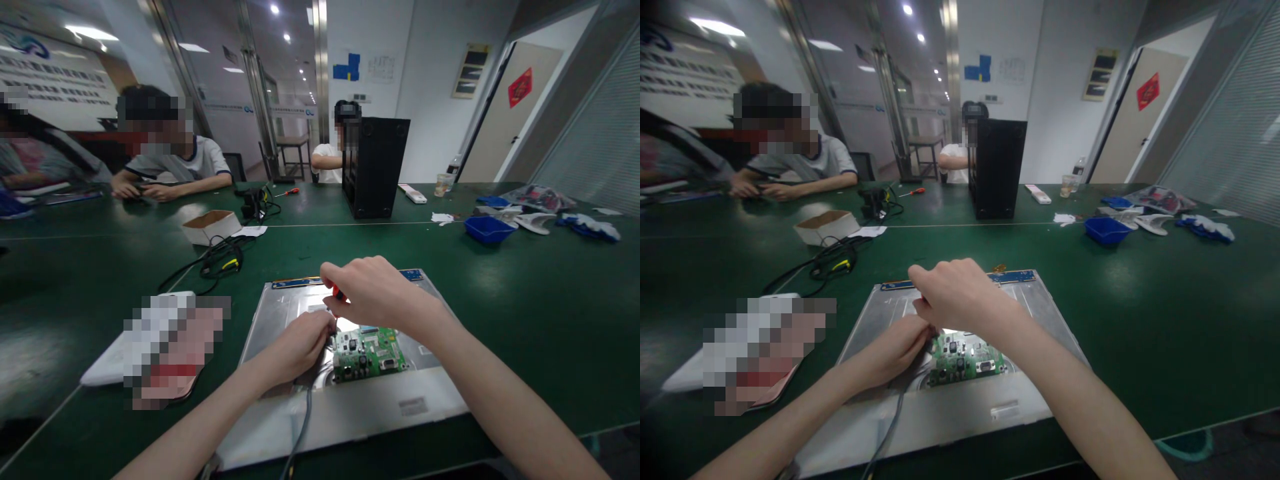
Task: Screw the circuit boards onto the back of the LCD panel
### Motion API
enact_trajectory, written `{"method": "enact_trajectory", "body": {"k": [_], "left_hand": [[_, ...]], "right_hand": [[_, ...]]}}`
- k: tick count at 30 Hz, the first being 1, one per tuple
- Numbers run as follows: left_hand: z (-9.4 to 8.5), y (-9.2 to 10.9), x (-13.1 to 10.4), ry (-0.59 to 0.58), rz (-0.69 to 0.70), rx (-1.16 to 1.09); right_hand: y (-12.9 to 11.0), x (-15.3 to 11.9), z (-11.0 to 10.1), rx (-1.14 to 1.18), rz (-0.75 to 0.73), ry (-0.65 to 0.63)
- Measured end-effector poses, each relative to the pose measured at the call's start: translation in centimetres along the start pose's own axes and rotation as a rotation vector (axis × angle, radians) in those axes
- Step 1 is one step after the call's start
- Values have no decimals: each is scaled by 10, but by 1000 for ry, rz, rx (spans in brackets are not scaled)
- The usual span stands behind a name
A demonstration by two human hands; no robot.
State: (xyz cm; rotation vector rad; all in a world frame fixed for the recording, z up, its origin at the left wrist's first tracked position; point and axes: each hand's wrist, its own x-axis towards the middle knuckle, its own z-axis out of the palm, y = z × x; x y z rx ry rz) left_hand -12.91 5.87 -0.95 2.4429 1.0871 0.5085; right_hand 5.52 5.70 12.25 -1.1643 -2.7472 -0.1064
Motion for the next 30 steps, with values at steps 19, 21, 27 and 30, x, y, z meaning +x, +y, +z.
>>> {"method": "enact_trajectory", "body": {"k": [19, 21, 27, 30], "left_hand": [[-2, 3, 0, -3, -8, 14], [-2, 2, 0, -1, -1, 19], [-2, 2, -1, 11, -7, 37], [-3, 2, -1, -1, 1, 33]], "right_hand": [[3, -4, -1, 48, -52, 11], [3, -3, -2, 38, -38, 0], [1, 2, 0, -7, 42, 4], [2, 0, 0, 4, 11, 7]]}}
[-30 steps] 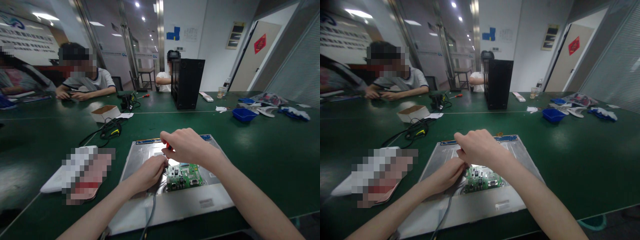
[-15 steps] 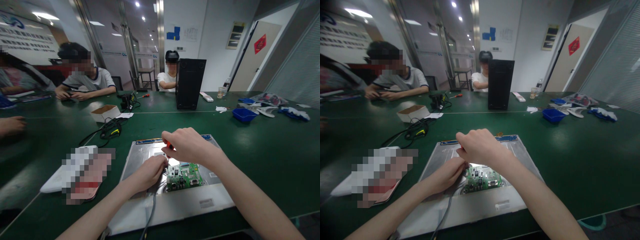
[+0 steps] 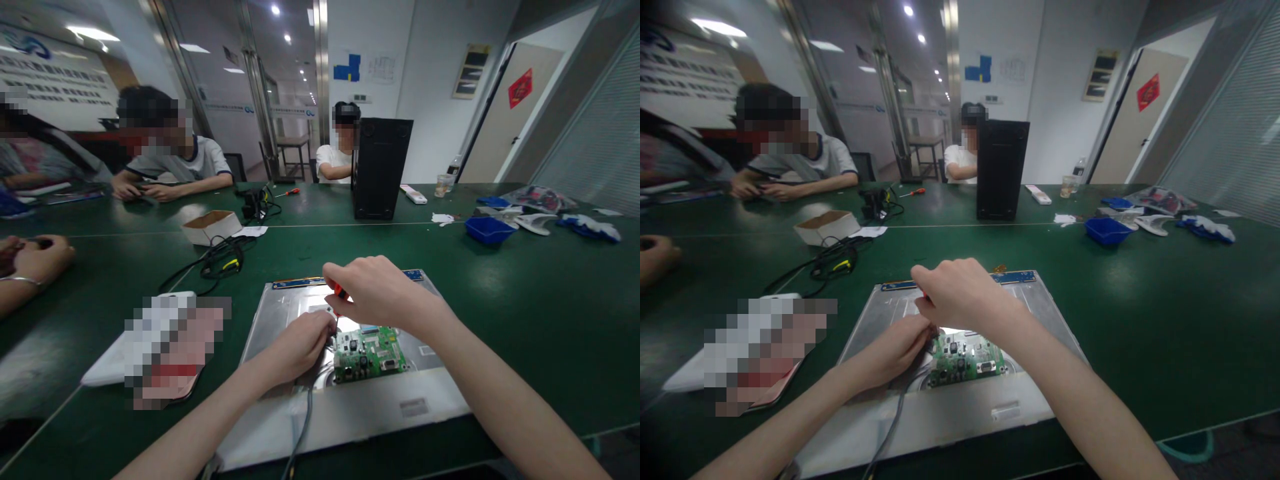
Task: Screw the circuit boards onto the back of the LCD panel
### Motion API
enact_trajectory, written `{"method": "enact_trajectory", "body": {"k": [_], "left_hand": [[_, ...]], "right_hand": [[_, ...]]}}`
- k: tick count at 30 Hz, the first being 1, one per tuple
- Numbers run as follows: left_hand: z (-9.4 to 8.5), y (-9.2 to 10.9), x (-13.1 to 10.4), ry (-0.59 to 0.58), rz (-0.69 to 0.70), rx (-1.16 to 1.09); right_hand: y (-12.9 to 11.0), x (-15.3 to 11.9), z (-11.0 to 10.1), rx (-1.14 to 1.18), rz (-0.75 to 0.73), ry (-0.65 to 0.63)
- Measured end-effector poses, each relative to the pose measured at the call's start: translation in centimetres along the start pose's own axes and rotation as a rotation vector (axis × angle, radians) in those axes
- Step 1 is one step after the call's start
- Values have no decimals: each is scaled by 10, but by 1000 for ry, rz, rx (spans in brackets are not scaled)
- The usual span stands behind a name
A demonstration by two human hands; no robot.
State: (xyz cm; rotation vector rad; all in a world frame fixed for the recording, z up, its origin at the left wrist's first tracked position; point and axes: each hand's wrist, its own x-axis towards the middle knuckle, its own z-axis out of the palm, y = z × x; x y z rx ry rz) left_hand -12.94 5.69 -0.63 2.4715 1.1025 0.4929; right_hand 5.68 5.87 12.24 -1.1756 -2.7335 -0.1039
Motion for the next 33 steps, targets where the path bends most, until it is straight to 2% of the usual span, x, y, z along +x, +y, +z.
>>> {"method": "enact_trajectory", "body": {"k": [5, 12, 24, 30, 33], "left_hand": [[1, -1, 1, 16, 3, -7], [1, -1, 2, 14, 0, -4], [3, -3, 1, 14, -3, -14], [1, 0, 0, 1, -5, -3], [-1, 2, 1, -5, 6, -6]], "right_hand": [[3, -4, -2, 70, -72, -1], [-2, -3, -2, 15, -9, -20], [-1, -6, -2, 72, -69, -7], [-2, -2, -2, -9, -11, -1], [-2, -3, -2, 6, -28, 13]]}}
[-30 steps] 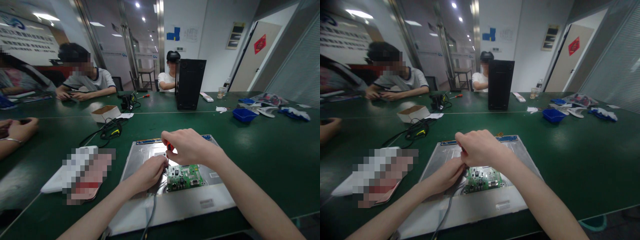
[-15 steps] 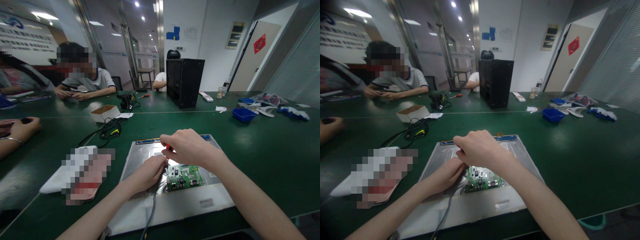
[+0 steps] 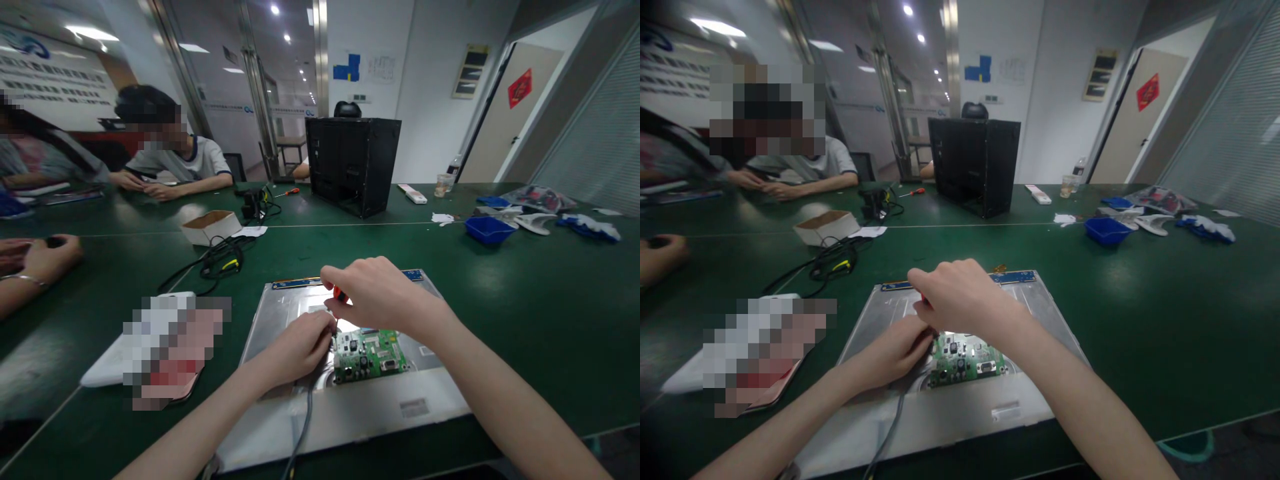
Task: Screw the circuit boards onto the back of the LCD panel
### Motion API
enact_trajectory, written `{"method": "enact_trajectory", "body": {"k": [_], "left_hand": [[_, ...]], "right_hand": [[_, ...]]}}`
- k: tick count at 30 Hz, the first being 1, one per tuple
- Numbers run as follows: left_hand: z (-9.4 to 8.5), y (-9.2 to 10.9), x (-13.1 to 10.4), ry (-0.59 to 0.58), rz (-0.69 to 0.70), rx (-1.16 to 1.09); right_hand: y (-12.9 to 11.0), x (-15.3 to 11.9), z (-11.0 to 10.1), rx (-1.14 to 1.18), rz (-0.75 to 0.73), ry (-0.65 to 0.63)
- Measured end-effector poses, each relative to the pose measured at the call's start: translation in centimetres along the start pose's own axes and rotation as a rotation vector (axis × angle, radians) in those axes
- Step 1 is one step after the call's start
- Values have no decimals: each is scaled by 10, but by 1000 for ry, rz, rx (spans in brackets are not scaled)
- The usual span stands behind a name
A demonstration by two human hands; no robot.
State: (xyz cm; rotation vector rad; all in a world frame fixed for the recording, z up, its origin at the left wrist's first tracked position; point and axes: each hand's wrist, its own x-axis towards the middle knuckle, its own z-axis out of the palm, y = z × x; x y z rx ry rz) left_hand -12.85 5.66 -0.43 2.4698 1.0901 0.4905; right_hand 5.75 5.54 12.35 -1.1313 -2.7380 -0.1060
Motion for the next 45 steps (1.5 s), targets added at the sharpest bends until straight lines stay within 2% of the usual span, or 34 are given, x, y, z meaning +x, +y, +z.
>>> {"method": "enact_trajectory", "body": {"k": [6, 11, 16, 24, 30, 36, 41, 45], "left_hand": [[-2, 4, 1, -6, 17, 10], [-1, 0, 1, -12, -6, 10], [3, -5, 0, 6, 6, -16], [1, -1, 0, 1, -14, 4], [1, -3, -1, -6, 2, -11], [1, -3, 0, -3, -8, 3], [1, -3, 0, 1, -5, -25], [1, -2, 0, -9, -17, -5]], "right_hand": [[0, -2, 0, 48, -66, 19], [0, 1, 1, -18, -17, 17], [-1, -1, -1, 36, -37, 10], [1, 1, 2, -22, 11, 4], [0, 0, 0, 52, -41, -4], [2, 1, 2, -11, 10, 6], [2, -1, 1, 50, -46, 14], [1, -1, 1, 7, -47, 4]]}}
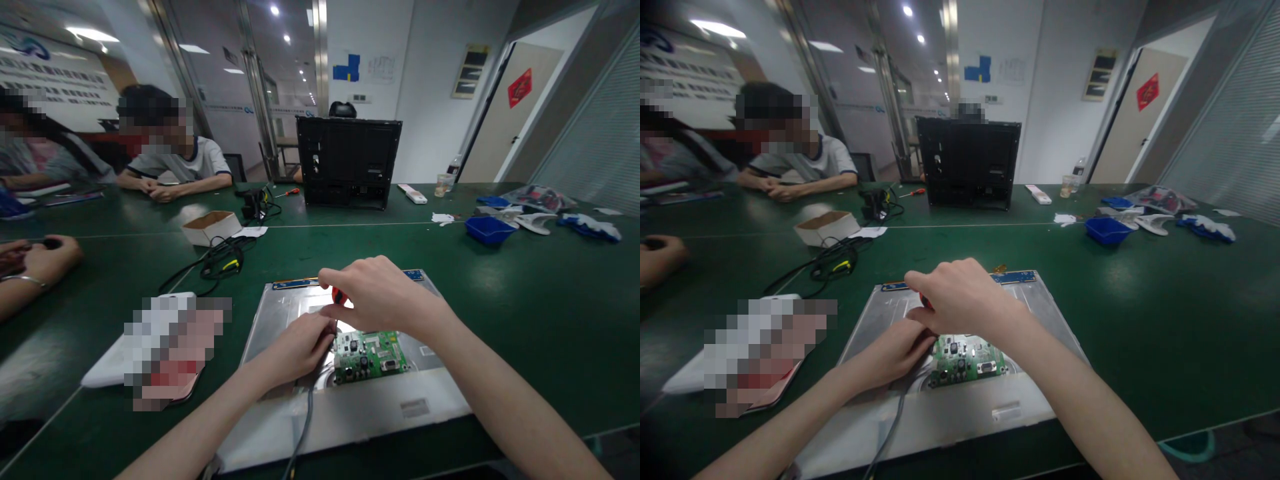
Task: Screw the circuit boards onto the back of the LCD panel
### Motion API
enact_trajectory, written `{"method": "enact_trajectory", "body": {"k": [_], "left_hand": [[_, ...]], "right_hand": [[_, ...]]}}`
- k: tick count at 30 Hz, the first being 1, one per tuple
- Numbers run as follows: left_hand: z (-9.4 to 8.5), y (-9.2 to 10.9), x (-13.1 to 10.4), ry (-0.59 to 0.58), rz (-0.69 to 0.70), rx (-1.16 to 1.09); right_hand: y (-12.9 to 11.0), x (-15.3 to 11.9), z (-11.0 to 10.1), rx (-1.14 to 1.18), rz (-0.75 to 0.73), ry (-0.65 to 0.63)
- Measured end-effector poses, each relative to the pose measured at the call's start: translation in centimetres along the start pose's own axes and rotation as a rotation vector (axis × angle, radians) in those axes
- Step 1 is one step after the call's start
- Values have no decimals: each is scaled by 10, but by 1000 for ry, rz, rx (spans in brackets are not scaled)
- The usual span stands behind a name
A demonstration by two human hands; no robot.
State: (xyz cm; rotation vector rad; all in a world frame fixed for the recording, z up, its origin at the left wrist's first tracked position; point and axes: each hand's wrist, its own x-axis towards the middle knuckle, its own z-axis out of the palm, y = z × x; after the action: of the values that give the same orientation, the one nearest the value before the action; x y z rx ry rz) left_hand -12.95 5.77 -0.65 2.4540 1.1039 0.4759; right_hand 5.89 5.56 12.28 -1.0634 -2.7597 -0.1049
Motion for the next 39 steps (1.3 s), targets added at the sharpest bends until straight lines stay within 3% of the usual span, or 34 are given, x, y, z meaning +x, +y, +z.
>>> {"method": "enact_trajectory", "body": {"k": [9, 15, 31, 39], "left_hand": [[1, 1, 0, 17, 11, -10], [0, 1, -1, 18, 8, 15], [10, -13, 2, 30, 7, 3], [5, -9, 1, -10, -20, 45]], "right_hand": [[-2, -1, -3, 45, -52, -15], [1, 2, 0, -11, 20, -15], [-2, 0, -2, 40, -37, -5], [2, 1, 0, -7, 12, -5]]}}
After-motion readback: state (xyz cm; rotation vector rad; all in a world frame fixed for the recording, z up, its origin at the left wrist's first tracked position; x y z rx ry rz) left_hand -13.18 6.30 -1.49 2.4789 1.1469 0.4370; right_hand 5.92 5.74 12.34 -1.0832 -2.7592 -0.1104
